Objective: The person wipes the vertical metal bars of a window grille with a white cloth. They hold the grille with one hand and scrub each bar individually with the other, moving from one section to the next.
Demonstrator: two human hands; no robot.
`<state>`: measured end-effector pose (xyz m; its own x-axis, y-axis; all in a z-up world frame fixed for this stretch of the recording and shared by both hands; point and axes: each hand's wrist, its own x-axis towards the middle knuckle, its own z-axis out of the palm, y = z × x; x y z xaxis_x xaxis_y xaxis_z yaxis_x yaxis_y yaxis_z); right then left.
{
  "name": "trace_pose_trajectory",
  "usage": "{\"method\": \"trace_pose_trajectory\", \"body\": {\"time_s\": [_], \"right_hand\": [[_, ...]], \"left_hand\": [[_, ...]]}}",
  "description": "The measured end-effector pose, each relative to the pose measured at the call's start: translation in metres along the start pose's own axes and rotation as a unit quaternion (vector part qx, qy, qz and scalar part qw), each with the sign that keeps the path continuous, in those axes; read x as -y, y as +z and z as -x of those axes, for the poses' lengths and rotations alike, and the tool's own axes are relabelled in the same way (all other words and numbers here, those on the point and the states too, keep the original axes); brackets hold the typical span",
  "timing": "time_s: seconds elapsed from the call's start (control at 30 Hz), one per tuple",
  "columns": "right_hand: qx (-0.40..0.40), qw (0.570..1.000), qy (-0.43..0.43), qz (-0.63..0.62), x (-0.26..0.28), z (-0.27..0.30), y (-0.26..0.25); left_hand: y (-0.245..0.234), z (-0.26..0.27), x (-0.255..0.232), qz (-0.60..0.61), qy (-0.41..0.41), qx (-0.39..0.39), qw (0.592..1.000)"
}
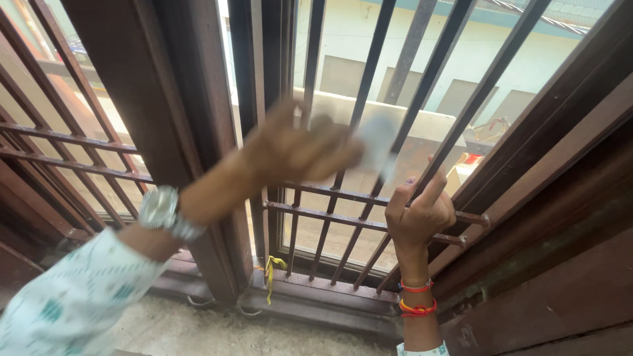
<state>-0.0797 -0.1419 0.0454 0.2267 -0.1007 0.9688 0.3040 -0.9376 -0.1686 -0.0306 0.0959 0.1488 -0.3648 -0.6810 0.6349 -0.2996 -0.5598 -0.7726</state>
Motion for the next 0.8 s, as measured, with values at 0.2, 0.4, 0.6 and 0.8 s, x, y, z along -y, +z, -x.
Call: {"method": "trace_pose_trajectory", "body": {"time_s": [0.2,0.4,0.6,0.8], "right_hand": [[-0.002,1.0,-0.007,-0.014,-0.002,-0.001,-0.001],[0.0,1.0,-0.005,-0.008,-0.001,0.0,-0.002],[-0.007,1.0,-0.006,-0.019,0.003,-0.001,-0.007],[-0.011,1.0,-0.009,-0.01,0.002,0.001,-0.004]], "left_hand": [[0.033,-0.056,0.049,-0.132,-0.112,-0.046,0.984],[0.018,-0.026,0.02,-0.011,-0.167,0.048,0.985],[-0.027,0.0,-0.022,0.147,-0.216,0.155,0.953],[-0.03,-0.003,-0.032,0.168,-0.126,0.167,0.963]]}}
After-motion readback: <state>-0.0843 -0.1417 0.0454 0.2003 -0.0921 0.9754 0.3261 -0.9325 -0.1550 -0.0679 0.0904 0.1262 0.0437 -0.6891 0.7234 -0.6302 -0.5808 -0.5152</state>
